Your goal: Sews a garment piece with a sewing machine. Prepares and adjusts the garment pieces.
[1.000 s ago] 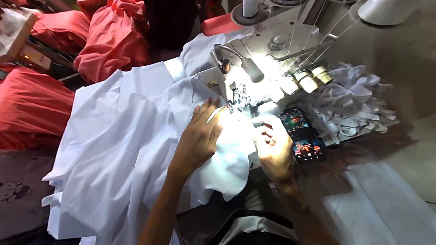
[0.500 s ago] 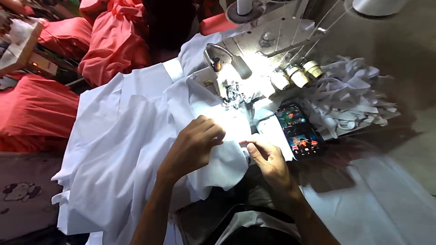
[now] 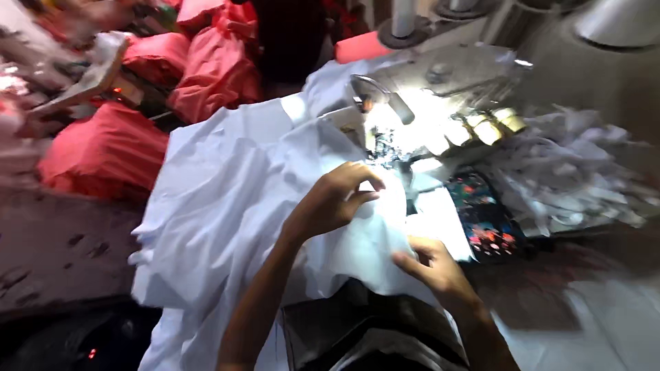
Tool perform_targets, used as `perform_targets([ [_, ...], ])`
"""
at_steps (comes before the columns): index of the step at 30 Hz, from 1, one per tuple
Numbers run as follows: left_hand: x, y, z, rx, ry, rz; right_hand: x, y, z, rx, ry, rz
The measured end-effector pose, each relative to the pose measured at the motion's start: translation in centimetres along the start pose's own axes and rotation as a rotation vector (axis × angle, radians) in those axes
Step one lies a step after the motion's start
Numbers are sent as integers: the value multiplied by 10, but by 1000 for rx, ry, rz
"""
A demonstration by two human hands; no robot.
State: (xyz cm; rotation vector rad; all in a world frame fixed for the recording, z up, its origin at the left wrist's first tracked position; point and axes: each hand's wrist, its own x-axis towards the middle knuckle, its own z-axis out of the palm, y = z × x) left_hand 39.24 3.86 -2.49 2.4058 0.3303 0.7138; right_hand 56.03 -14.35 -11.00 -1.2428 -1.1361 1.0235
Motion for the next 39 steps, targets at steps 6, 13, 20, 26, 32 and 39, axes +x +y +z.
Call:
perform_targets([
  [6,-127,-26,-106,522,335,-661,-9,-16,4,-39,179,14],
  [13,-277,-60,-177,452,301,-1058,-7,-17,-8,-73,61,-21],
  [20,-228,-45,-231,830,460,-856,-13,-7,-8,-88,157,-74],
  [26,-162,-109,-332,1075,275,-868,-16,-4,-1,-115,285,-91],
  [32,-81,-115,-243,861,-147,-977,-19,-5,2,-43,272,-44],
  [39,-6,7,-22,381,-177,-101,-16,5,2,-104,253,-73],
])
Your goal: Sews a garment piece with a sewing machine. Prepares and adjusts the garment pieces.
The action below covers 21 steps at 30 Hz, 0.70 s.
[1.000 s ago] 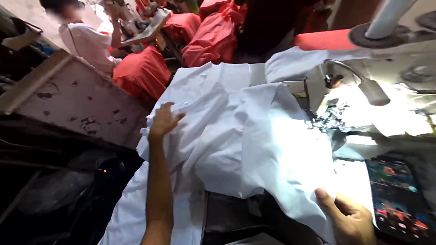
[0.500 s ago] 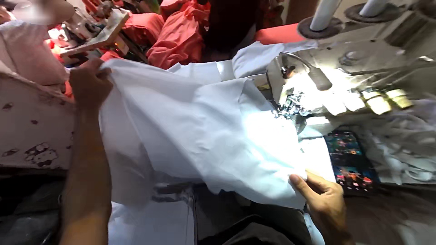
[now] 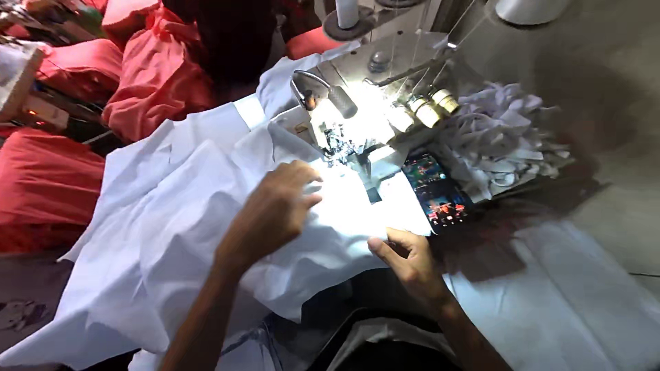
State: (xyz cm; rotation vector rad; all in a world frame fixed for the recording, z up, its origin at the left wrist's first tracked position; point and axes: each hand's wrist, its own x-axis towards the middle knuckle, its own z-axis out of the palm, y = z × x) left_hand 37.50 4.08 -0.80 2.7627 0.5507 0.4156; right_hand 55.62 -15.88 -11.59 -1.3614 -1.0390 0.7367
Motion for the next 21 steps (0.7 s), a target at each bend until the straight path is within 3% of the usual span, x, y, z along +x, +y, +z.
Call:
perform_targets([
  [5,16,13,39,31,76,11,-2,2,-2,-30,0,-19],
  [13,21,20,31,-43,218,-171,-6,2,-1,-11,40,-26],
  [21,24,14,35,-59,237,-160,-8,1,-3,-144,37,-53],
])
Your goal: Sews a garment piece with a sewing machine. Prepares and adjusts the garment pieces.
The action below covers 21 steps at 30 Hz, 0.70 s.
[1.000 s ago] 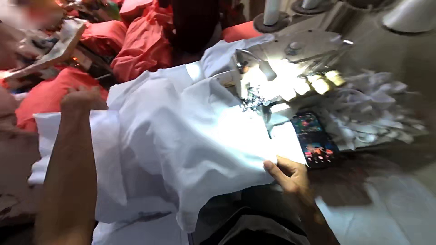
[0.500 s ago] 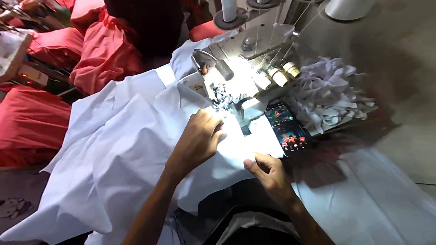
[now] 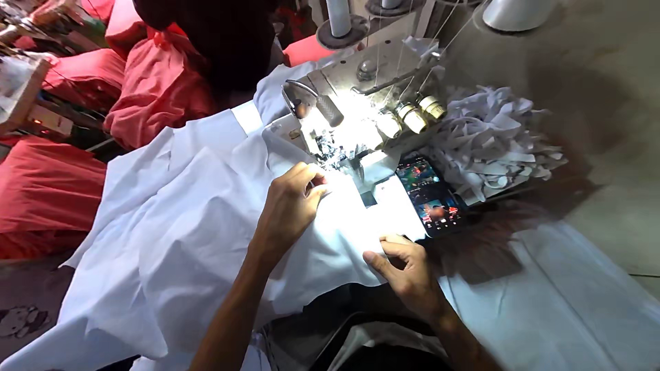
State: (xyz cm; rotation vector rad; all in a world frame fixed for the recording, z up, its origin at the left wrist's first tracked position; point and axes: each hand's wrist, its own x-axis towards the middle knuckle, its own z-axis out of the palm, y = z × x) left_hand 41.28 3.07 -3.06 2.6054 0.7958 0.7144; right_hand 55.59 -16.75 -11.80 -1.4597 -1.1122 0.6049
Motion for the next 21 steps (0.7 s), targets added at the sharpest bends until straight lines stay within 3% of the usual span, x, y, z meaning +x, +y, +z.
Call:
perform_targets([
  [6,-1,1,-2,-14,16,-2,1,-5,-2,-43,-48,33],
  [14,-3,-6,-4,-4,34,197,-1,-9,-3,11,-39,8],
  [21,-5,-10,-4,-19,51,172,-4,-13,-2,-55,-6,81],
])
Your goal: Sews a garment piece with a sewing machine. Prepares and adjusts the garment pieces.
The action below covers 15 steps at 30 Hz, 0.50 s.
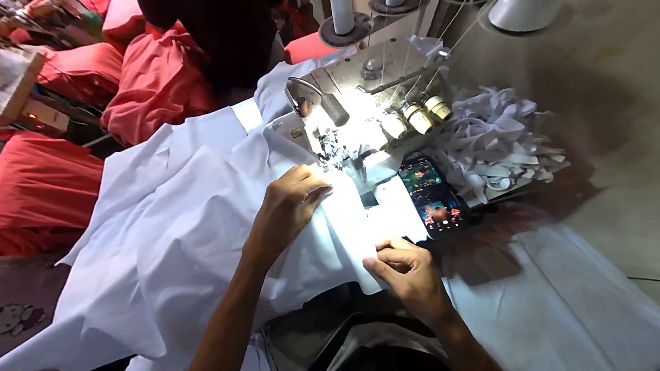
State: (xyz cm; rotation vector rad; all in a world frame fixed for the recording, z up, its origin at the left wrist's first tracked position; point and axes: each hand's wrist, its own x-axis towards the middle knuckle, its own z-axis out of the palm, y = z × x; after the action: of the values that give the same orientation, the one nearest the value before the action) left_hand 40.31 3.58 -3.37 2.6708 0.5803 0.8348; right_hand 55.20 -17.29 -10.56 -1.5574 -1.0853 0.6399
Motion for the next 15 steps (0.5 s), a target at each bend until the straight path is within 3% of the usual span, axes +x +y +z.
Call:
perform_targets([
  [7,-5,1,10,70,19,50,2,1,-1,25,9,18],
  [15,-19,2,18,154,22,94,5,-3,5,248,14,151],
])
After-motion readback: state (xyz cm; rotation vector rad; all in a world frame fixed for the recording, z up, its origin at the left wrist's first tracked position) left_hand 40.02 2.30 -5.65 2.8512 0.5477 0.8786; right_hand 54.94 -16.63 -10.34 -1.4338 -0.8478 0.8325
